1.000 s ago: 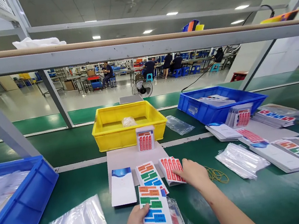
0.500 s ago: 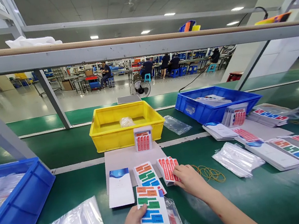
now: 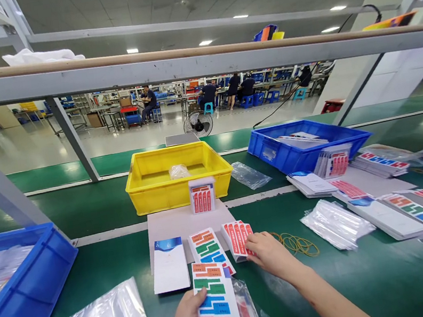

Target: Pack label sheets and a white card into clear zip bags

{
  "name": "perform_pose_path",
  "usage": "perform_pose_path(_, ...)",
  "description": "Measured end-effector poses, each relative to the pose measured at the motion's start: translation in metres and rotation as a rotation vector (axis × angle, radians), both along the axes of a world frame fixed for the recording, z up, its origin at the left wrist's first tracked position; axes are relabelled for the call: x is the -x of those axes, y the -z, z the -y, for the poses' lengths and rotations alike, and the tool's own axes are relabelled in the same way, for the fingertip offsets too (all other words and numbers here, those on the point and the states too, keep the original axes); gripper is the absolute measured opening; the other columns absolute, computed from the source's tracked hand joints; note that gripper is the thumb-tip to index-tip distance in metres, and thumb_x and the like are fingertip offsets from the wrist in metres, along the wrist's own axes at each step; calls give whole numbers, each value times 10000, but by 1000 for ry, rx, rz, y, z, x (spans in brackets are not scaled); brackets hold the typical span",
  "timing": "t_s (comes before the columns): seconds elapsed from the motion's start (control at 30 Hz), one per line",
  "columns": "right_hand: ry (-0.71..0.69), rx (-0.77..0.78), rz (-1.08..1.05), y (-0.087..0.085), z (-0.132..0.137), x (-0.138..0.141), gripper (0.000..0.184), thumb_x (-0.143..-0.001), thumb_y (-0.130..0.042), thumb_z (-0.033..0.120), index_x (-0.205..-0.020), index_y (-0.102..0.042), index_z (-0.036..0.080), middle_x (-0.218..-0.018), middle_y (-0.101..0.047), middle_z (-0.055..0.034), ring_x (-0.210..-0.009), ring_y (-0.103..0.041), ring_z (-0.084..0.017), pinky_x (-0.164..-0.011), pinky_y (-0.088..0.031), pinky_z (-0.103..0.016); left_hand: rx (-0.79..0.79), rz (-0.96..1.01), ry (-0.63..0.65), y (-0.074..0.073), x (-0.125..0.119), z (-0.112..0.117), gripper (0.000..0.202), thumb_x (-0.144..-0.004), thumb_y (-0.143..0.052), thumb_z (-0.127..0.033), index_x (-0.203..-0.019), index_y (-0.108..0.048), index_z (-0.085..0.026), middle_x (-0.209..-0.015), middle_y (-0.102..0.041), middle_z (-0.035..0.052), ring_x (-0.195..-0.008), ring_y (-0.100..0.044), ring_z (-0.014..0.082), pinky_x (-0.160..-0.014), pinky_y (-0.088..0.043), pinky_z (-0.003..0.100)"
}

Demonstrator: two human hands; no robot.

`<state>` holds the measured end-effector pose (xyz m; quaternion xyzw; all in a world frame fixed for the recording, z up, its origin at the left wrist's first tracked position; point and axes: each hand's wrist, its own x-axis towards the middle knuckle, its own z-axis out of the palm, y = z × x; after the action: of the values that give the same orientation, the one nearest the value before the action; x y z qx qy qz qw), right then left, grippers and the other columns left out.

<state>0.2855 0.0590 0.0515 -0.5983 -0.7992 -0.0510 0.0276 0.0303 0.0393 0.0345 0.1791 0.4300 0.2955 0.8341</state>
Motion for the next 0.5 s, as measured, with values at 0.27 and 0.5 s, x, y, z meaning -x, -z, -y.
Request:
perform_pose_path(0.27,-16,47,-9,-2,-3,-4,74,-797,-591,167,-738,-636,168,-774,-644,-42,-753,-588,-193,-643,-347,-279,24,-43,-12,-5,-1,1,139,-796,-593,-203,-791,-614,-66,-675,-736,131,-630,-705,254,-643,-546,347)
perform_pose_path(0.5,17,56,15,-6,-1,2,96,-779,-625,253,-781,-648,160,-815,-652,-62,-773,-596,-214,-661,-370,-294,20,-98,23,-14,0,1,155,-840,-531,-209,-813,-591,-69,-690,-736,134,-650,-706,245,-668,-548,351)
